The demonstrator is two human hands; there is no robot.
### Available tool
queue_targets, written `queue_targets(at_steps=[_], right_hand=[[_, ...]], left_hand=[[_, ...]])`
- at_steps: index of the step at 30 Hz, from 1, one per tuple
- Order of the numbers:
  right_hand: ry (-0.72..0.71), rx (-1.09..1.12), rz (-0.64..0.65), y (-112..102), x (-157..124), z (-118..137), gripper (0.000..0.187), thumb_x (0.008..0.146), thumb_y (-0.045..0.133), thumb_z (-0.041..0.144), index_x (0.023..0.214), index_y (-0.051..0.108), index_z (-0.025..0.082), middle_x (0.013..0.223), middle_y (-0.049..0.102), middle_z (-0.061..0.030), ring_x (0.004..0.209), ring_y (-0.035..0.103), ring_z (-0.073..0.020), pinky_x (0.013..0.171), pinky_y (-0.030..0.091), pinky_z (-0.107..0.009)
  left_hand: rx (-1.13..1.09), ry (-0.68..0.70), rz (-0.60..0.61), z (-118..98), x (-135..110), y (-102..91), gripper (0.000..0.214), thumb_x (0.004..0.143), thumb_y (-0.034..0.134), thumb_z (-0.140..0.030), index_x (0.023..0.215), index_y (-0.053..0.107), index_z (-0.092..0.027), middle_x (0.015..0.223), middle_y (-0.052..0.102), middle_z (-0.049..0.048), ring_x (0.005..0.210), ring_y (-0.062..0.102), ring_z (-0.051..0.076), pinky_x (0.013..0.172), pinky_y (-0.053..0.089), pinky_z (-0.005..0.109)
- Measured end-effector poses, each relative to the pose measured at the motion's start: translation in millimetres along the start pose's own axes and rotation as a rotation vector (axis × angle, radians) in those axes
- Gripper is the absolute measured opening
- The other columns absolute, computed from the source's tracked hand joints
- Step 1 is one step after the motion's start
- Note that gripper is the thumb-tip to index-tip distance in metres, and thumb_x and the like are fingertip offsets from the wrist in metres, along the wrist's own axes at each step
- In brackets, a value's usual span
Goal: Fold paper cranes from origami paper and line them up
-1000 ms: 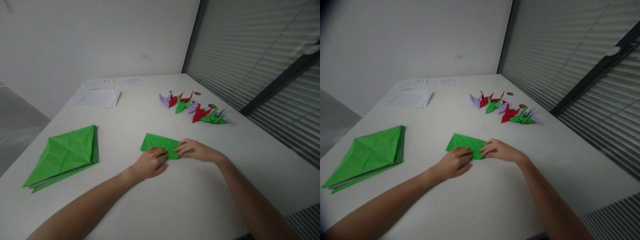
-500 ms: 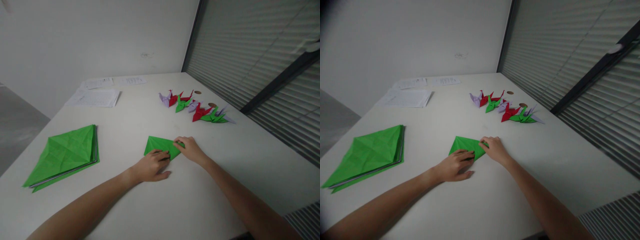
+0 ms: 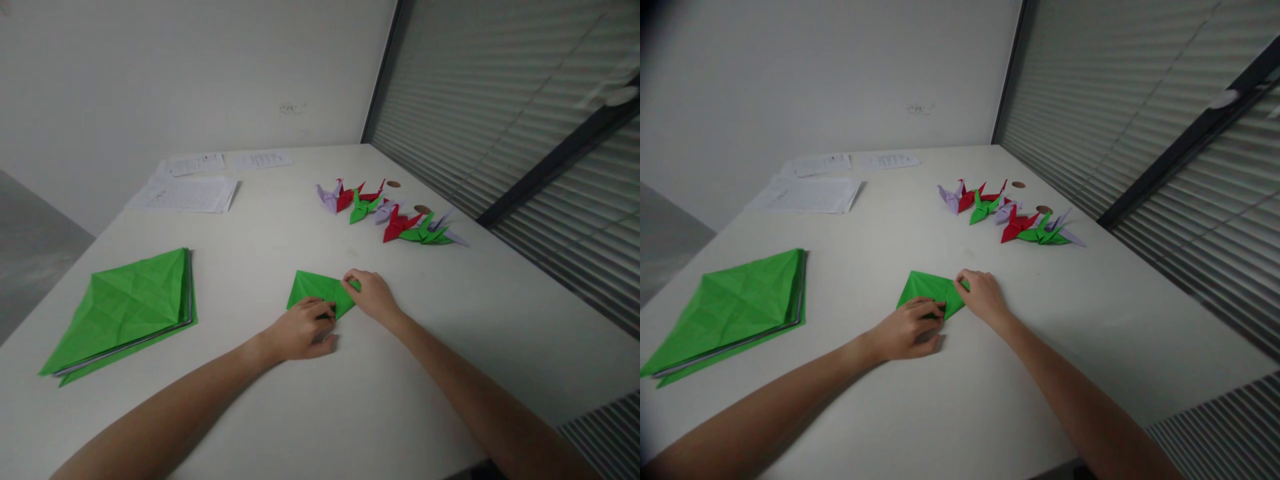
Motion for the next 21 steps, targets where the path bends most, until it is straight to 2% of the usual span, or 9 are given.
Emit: queue_targets(at_steps=[7, 21], right_hand=[[0.015, 0.005, -0.008, 1.9, 1.0, -2.4, 0.01, 0.087, 0.058, 0.027, 0.084, 0.066, 0.022, 0.083, 0.074, -0.0031, 0.076, 0.066, -0.0198, 0.071, 0.043, -0.029], [0.036, 0.067, -0.014, 2.3, 3.3, -2.4, 0.008, 0.086, 0.059, 0.025, 0.082, 0.066, 0.022, 0.081, 0.074, -0.0029, 0.073, 0.067, -0.0183, 0.069, 0.043, -0.027]], left_hand=[[-0.027, -0.012, -0.027, -1.3, 1.6, -1.1, 0.016, 0.086, 0.051, -0.023, 0.083, 0.064, -0.014, 0.099, 0.064, 0.0118, 0.107, 0.061, 0.024, 0.096, 0.05, 0.039], [-0.041, -0.006, -0.035, -0.4, 0.7, -1.0, 0.016, 0.086, 0.052, -0.022, 0.078, 0.065, -0.014, 0.095, 0.063, 0.0102, 0.104, 0.062, 0.023, 0.095, 0.049, 0.037]])
Point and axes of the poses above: each hand's wrist, its own x-axis towards the middle knuckle, its own y-axis out of the palm, z = x × y, the point moved 2 cm from there along x, towards the middle knuckle
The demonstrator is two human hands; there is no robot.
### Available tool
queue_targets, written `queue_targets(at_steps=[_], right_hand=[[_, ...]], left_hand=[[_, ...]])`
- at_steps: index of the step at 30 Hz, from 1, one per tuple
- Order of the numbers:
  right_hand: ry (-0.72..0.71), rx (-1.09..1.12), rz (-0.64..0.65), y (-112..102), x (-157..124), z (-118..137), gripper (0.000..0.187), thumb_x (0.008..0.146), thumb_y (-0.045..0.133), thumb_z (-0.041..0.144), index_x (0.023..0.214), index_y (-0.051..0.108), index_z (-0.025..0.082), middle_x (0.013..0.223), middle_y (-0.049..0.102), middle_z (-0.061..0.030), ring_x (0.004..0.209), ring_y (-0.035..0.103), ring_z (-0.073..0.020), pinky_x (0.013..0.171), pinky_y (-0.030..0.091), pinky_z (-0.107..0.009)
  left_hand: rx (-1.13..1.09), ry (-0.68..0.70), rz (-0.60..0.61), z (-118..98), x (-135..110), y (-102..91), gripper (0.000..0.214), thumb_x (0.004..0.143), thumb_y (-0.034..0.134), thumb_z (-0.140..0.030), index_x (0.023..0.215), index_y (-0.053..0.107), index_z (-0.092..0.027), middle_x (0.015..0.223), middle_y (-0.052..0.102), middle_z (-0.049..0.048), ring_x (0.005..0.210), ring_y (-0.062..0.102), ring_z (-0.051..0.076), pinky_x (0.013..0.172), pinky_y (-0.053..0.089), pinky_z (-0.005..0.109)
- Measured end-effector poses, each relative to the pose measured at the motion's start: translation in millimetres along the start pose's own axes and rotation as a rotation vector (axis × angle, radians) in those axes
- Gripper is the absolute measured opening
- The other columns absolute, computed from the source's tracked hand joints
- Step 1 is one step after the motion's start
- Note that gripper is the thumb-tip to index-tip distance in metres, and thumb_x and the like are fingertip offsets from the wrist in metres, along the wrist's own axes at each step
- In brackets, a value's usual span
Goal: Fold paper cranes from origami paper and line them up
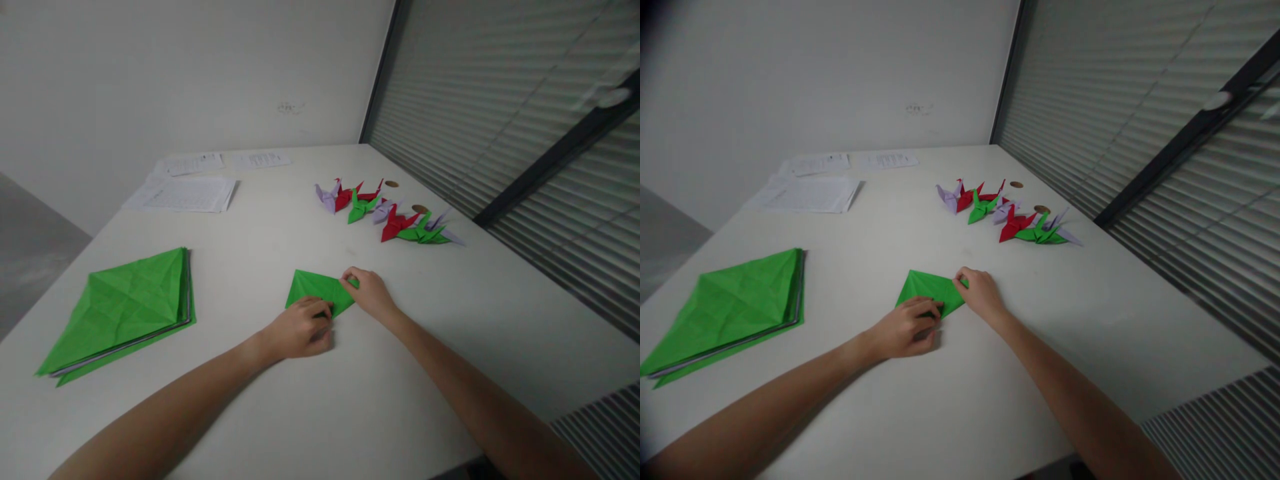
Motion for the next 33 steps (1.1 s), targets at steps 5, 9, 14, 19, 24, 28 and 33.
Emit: queue_targets(at_steps=[5, 9, 14, 19, 24, 28, 33], right_hand=[[0.014, -0.017, -0.014, 0, 0, 1, 0.008, 0.086, 0.06, 0.027, 0.082, 0.066, 0.022, 0.08, 0.074, -0.0027, 0.073, 0.067, -0.0188, 0.068, 0.043, -0.028], [0.023, -0.032, -0.016, 0, 0, 1, 0.009, 0.085, 0.06, 0.028, 0.083, 0.067, 0.023, 0.08, 0.074, -0.0024, 0.072, 0.067, -0.0186, 0.067, 0.043, -0.027], [0.036, -0.028, -0.018, -1, 0, 2, 0.01, 0.085, 0.06, 0.029, 0.083, 0.067, 0.023, 0.078, 0.073, -0.002, 0.069, 0.066, -0.0182, 0.064, 0.042, -0.027], [0.042, -0.015, -0.01, -2, 0, 3, 0.011, 0.085, 0.059, 0.029, 0.082, 0.067, 0.023, 0.079, 0.073, -0.0022, 0.069, 0.066, -0.0181, 0.064, 0.042, -0.027], [0.032, -0.013, -0.003, -3, 1, 3, 0.009, 0.085, 0.06, 0.028, 0.083, 0.067, 0.023, 0.078, 0.073, -0.0022, 0.071, 0.066, -0.0185, 0.065, 0.042, -0.027], [0.031, -0.008, 0.002, -3, 1, 3, 0.009, 0.085, 0.06, 0.028, 0.083, 0.067, 0.022, 0.077, 0.073, -0.002, 0.069, 0.066, -0.0183, 0.064, 0.041, -0.027], [0.027, -0.001, -0.003, -3, 1, 3, 0.01, 0.085, 0.059, 0.029, 0.082, 0.066, 0.023, 0.075, 0.072, -0.0016, 0.067, 0.064, -0.0173, 0.063, 0.041, -0.026]], left_hand=[[-0.01, -0.006, 0.013, 0, 1, -0.9, 0.014, 0.085, 0.054, -0.021, 0.078, 0.065, -0.014, 0.095, 0.063, 0.0102, 0.103, 0.062, 0.023, 0.095, 0.048, 0.037], [-0.024, -0.006, 0.015, 0, 2, -2.1, 0.014, 0.085, 0.053, -0.019, 0.078, 0.064, -0.014, 0.093, 0.064, 0.0095, 0.102, 0.062, 0.022, 0.096, 0.047, 0.037], [-0.03, -0.01, 0.016, 0, 2, -1.8, 0.014, 0.084, 0.053, -0.019, 0.078, 0.065, -0.015, 0.094, 0.064, 0.0098, 0.103, 0.062, 0.023, 0.095, 0.048, 0.038], [-0.165, -0.073, -0.024, 4, 1, -1.0, 0.011, 0.081, 0.055, -0.017, 0.082, 0.066, -0.015, 0.097, 0.065, 0.0099, 0.103, 0.062, 0.021, 0.094, 0.05, 0.035], [-0.351, -0.23, -0.139, 14, 3, -1.1, 0.028, 0.076, 0.049, -0.005, 0.095, 0.069, -0.013, 0.099, 0.067, 0.0088, 0.094, 0.064, 0.018, 0.089, 0.052, 0.031], [-0.338, -0.229, -0.109, 14, 5, -0.9, 0.038, 0.075, 0.047, -0.002, 0.104, 0.069, -0.014, 0.105, 0.065, 0.0091, 0.095, 0.062, 0.018, 0.088, 0.052, 0.032], [-0.202, -0.138, -0.014, 8, 3, -1.2, 0.031, 0.08, 0.049, -0.006, 0.098, 0.072, -0.016, 0.111, 0.062, 0.01, 0.102, 0.061, 0.02, 0.095, 0.049, 0.035]])
Point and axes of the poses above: each hand's wrist, its own x-axis towards the middle knuckle, its own y-axis out of the palm, z = x × y, the point moved 2 cm from there along x, towards the middle knuckle
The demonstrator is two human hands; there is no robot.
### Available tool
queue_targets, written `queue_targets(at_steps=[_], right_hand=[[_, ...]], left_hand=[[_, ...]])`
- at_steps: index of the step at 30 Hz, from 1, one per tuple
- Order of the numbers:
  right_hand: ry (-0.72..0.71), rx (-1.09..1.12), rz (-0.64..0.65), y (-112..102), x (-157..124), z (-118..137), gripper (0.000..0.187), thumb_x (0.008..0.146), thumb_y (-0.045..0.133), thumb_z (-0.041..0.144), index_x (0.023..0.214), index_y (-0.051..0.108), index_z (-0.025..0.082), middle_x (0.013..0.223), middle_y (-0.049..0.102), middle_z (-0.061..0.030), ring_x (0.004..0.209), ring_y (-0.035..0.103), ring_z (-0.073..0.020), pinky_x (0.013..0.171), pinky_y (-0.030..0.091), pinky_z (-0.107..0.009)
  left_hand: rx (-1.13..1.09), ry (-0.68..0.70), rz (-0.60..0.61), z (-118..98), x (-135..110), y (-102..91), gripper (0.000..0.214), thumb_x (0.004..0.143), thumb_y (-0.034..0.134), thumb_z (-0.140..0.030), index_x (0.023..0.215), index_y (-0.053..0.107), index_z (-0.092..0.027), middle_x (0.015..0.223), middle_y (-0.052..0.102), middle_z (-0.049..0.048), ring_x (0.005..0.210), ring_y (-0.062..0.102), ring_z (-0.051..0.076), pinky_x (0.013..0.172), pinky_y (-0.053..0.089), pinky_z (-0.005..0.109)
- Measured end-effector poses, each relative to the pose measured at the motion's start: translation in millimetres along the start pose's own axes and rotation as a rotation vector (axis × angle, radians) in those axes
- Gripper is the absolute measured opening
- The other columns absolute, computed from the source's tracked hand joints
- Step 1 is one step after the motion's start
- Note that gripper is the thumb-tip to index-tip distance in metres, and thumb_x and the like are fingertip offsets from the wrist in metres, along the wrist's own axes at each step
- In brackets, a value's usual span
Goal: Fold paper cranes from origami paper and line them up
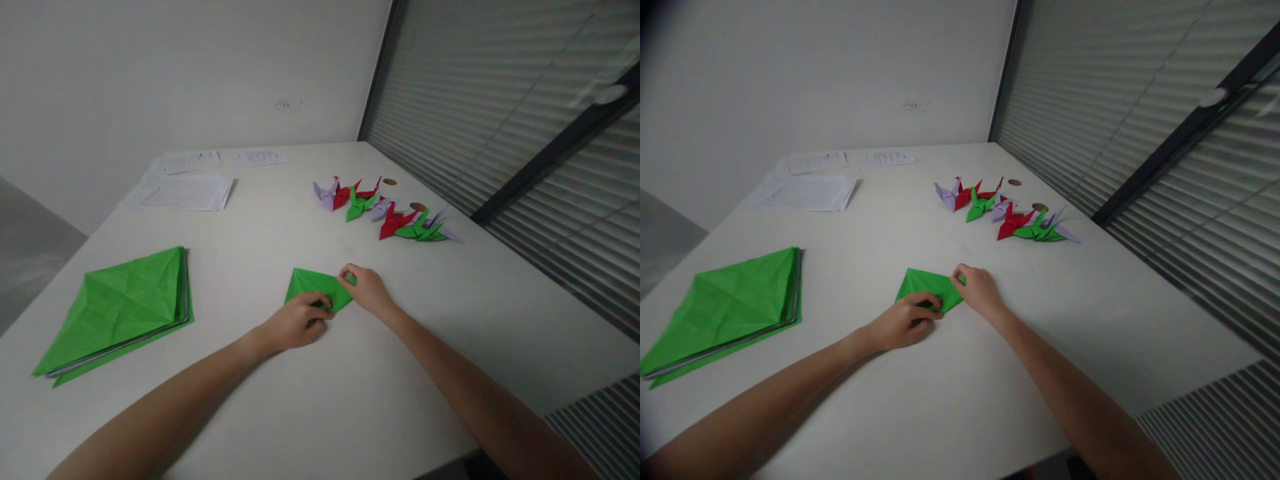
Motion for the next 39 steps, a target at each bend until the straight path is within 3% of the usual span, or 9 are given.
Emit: queue_targets(at_steps=[9, 15, 21, 27, 32, 39], right_hand=[[0.012, -0.007, 0.004, -1.0, -0.1, 1.4, 0.009, 0.084, 0.06, 0.028, 0.082, 0.067, 0.023, 0.076, 0.073, -0.0021, 0.069, 0.066, -0.0179, 0.063, 0.042, -0.026], [0.012, -0.005, 0.007, -0.6, -0.5, 0.5, 0.009, 0.085, 0.06, 0.028, 0.082, 0.067, 0.023, 0.077, 0.073, -0.0019, 0.068, 0.065, -0.0175, 0.063, 0.042, -0.026], [-0.005, -0.016, 0.0, 1.5, 0.1, -1.6, 0.009, 0.085, 0.059, 0.029, 0.083, 0.067, 0.023, 0.08, 0.073, -0.0021, 0.071, 0.066, -0.0183, 0.064, 0.042, -0.026], [-0.002, -0.025, 0.01, 1.0, 0.4, -0.3, 0.01, 0.085, 0.058, 0.029, 0.084, 0.067, 0.024, 0.079, 0.073, -0.0017, 0.069, 0.066, -0.018, 0.063, 0.042, -0.026], [-0.005, -0.036, 0.019, 1.8, 0.8, -0.6, 0.01, 0.086, 0.058, 0.028, 0.084, 0.066, 0.023, 0.079, 0.073, -0.0024, 0.071, 0.067, -0.0185, 0.064, 0.042, -0.026], [-0.005, -0.041, 0.029, -0.1, 0.2, 1.6, 0.009, 0.086, 0.058, 0.027, 0.085, 0.066, 0.023, 0.08, 0.073, -0.0023, 0.072, 0.067, -0.0189, 0.064, 0.042, -0.026]], left_hand=[[0.155, 0.092, 0.051, -3.4, 0.3, 1.6, 0.023, 0.082, 0.05, -0.01, 0.096, 0.068, -0.015, 0.12, 0.062, 0.012, 0.116, 0.056, 0.025, 0.102, 0.044, 0.042], [0.189, 0.05, 0.079, -5.8, 0.4, 2.2, 0.041, 0.079, 0.05, -0.011, 0.119, 0.057, -0.014, 0.12, 0.063, 0.0123, 0.118, 0.056, 0.025, 0.104, 0.041, 0.043], [0.246, 0.072, 0.086, -5.4, 0.0, 4.7, 0.031, 0.082, 0.051, -0.016, 0.111, 0.062, -0.015, 0.134, 0.055, 0.0144, 0.126, 0.05, 0.027, 0.106, 0.039, 0.045], [0.287, 0.071, 0.144, -4.8, -1.0, 5.4, 0.046, 0.089, 0.045, -0.019, 0.135, 0.046, -0.017, 0.141, 0.052, 0.0133, 0.134, 0.044, 0.026, 0.109, 0.032, 0.051], [0.332, 0.078, 0.135, -6.4, -0.4, 5.6, 0.041, 0.091, 0.044, -0.022, 0.131, 0.051, -0.015, 0.139, 0.053, 0.0148, 0.133, 0.045, 0.027, 0.109, 0.033, 0.05], [0.363, 0.065, 0.176, -5.6, -0.4, 7.0, 0.043, 0.092, 0.043, -0.024, 0.134, 0.046, -0.015, 0.149, 0.04, 0.0171, 0.139, 0.036, 0.027, 0.111, 0.028, 0.052]])
Point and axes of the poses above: each hand's wrist, its own x-axis towards the middle knuckle, its own y-axis out of the palm, z = x × y, the point moved 2 cm from there along x, towards the middle knuckle
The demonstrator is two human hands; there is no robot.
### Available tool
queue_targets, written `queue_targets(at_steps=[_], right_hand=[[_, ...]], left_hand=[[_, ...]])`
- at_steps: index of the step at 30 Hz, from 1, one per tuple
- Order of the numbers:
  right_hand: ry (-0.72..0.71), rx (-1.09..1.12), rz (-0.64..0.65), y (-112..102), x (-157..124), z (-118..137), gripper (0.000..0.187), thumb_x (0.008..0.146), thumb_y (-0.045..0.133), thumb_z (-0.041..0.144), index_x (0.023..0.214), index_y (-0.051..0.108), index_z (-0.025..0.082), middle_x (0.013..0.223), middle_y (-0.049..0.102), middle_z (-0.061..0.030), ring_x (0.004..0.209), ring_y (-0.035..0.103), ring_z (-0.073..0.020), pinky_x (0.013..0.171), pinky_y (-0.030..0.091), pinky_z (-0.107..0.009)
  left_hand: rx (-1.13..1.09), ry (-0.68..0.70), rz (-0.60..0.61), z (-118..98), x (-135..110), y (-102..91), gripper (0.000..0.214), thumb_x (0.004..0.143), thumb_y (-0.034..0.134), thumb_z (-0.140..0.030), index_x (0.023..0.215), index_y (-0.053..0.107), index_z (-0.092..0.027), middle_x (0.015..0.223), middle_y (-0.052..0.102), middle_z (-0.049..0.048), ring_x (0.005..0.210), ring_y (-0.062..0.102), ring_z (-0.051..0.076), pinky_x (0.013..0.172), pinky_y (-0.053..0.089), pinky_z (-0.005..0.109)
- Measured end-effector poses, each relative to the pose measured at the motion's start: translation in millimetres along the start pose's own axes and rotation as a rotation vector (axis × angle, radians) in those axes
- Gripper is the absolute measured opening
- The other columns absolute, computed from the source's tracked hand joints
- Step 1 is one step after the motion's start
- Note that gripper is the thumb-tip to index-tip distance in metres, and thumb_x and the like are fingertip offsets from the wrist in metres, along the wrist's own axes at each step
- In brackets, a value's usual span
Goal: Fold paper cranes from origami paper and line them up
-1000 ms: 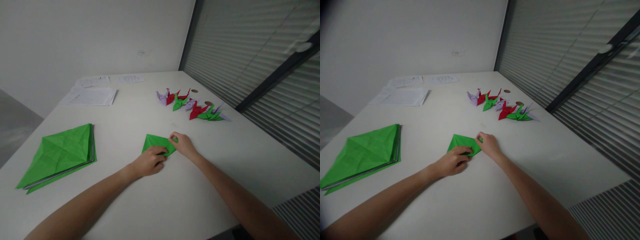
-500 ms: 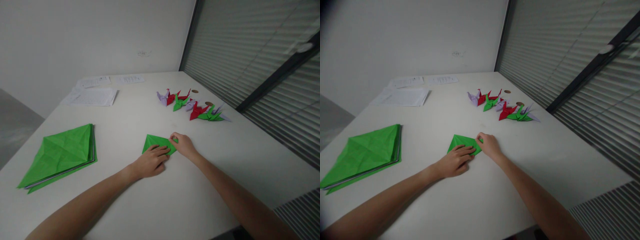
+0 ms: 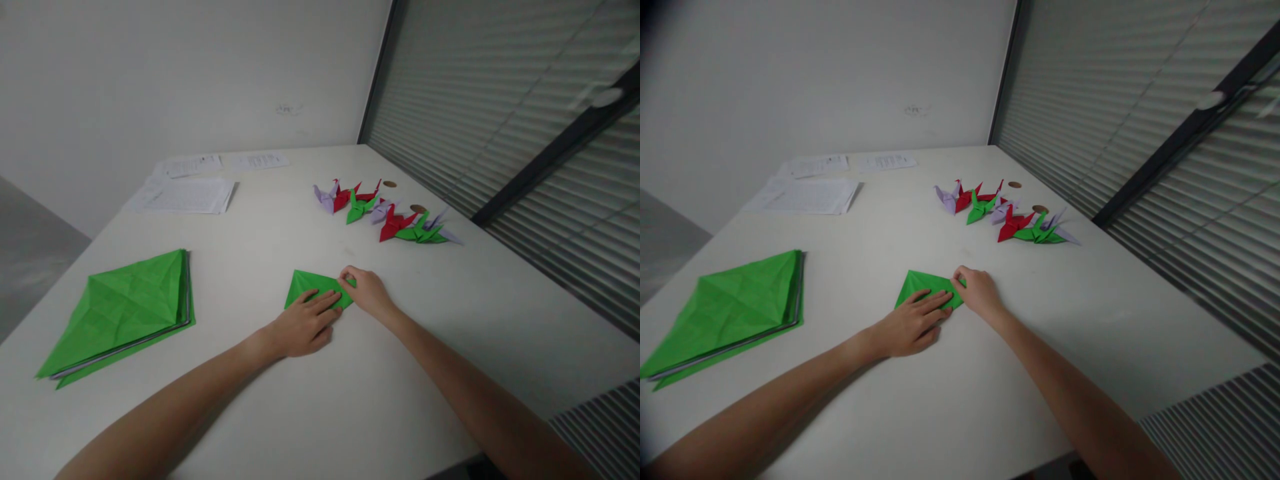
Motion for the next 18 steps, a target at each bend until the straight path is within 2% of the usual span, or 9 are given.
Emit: queue_targets(at_steps=[4, 8, 12, 18], right_hand=[[-0.009, 0.001, -0.005, 0.2, 0.0, -0.2, 0.01, 0.087, 0.057, 0.027, 0.085, 0.066, 0.023, 0.079, 0.073, -0.0025, 0.071, 0.067, -0.0188, 0.064, 0.041, -0.026], [-0.008, -0.011, -0.008, 1.9, 0.6, -1.1, 0.01, 0.087, 0.057, 0.027, 0.085, 0.066, 0.023, 0.08, 0.074, -0.0023, 0.073, 0.067, -0.0193, 0.066, 0.042, -0.027], [0.008, -0.04, 0.004, 2.0, 0.9, -0.3, 0.011, 0.087, 0.057, 0.028, 0.086, 0.066, 0.023, 0.081, 0.074, -0.0027, 0.074, 0.068, -0.0197, 0.065, 0.041, -0.027], [-0.004, -0.054, 0.006, 1.3, 0.2, 0.9, 0.012, 0.088, 0.056, 0.028, 0.086, 0.066, 0.023, 0.082, 0.074, -0.0029, 0.074, 0.068, -0.0204, 0.065, 0.04, -0.027]], left_hand=[[-0.001, -0.005, 0.014, 0.0, 0.3, 0.2, 0.054, 0.092, 0.044, -0.028, 0.144, 0.034, -0.015, 0.15, 0.039, 0.0173, 0.14, 0.036, 0.028, 0.112, 0.027, 0.053], [0.012, -0.01, 0.029, -0.7, 0.5, -1.4, 0.051, 0.095, 0.042, -0.036, 0.143, 0.038, -0.017, 0.15, 0.039, 0.0178, 0.139, 0.037, 0.03, 0.114, 0.021, 0.057], [-0.008, -0.024, 0.055, -1.5, 1.1, -4.0, 0.065, 0.095, 0.036, -0.057, 0.146, 0.032, -0.016, 0.15, 0.039, 0.0168, 0.139, 0.036, 0.029, 0.117, 0.015, 0.054], [-0.008, -0.035, 0.081, -0.8, 1.9, -4.0, 0.07, 0.094, 0.035, -0.061, 0.146, 0.034, -0.015, 0.151, 0.037, 0.0173, 0.141, 0.033, 0.03, 0.118, 0.014, 0.054]])
Point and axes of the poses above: each hand's wrist, its own x-axis towards the middle knuckle, its own y-axis out of the palm, z = x × y, the point moved 2 cm from there along x, towards the middle knuckle
